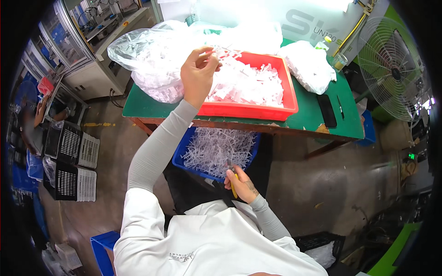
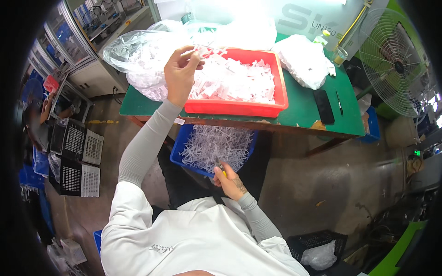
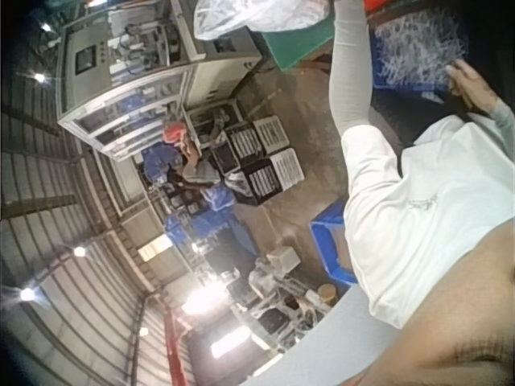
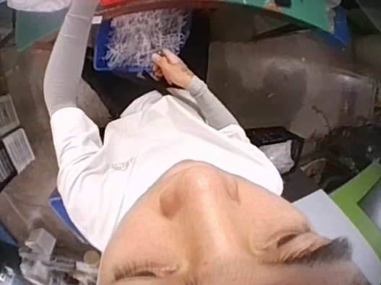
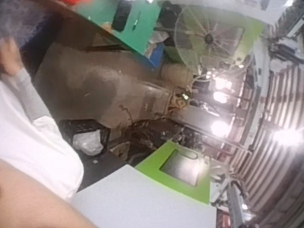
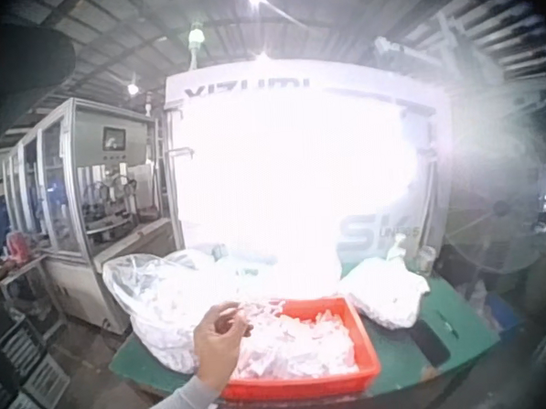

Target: Sorting and clipping plastic parts from a sprue in a factory setting.

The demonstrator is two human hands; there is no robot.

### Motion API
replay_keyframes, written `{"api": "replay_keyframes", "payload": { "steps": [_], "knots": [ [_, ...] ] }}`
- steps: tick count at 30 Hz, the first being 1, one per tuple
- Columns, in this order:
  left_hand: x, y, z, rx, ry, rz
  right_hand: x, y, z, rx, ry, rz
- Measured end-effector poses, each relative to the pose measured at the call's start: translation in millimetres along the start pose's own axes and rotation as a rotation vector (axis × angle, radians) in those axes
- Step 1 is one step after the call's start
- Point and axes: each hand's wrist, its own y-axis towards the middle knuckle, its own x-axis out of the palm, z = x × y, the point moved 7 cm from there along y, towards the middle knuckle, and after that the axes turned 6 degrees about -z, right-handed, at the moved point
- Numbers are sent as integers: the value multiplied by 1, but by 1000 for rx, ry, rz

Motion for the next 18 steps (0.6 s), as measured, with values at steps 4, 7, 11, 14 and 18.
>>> {"api": "replay_keyframes", "payload": {
  "steps": [4, 7, 11, 14, 18],
  "knots": [
    [-12, -40, 20, 311, 407, 48, -4, -12, -49, -193, 70, 117],
    [-41, -51, 6, 127, 399, 165, -5, -15, -82, -309, 103, 120],
    [-62, -38, -2, -18, 161, 277, -10, -11, -111, -416, 52, 153],
    [-62, -23, 23, 314, 448, 220, -6, -5, -115, -402, 100, 131],
    [-16, -40, 67, 876, 980, -73, -6, 3, -121, -421, 120, 122]
  ]
}}
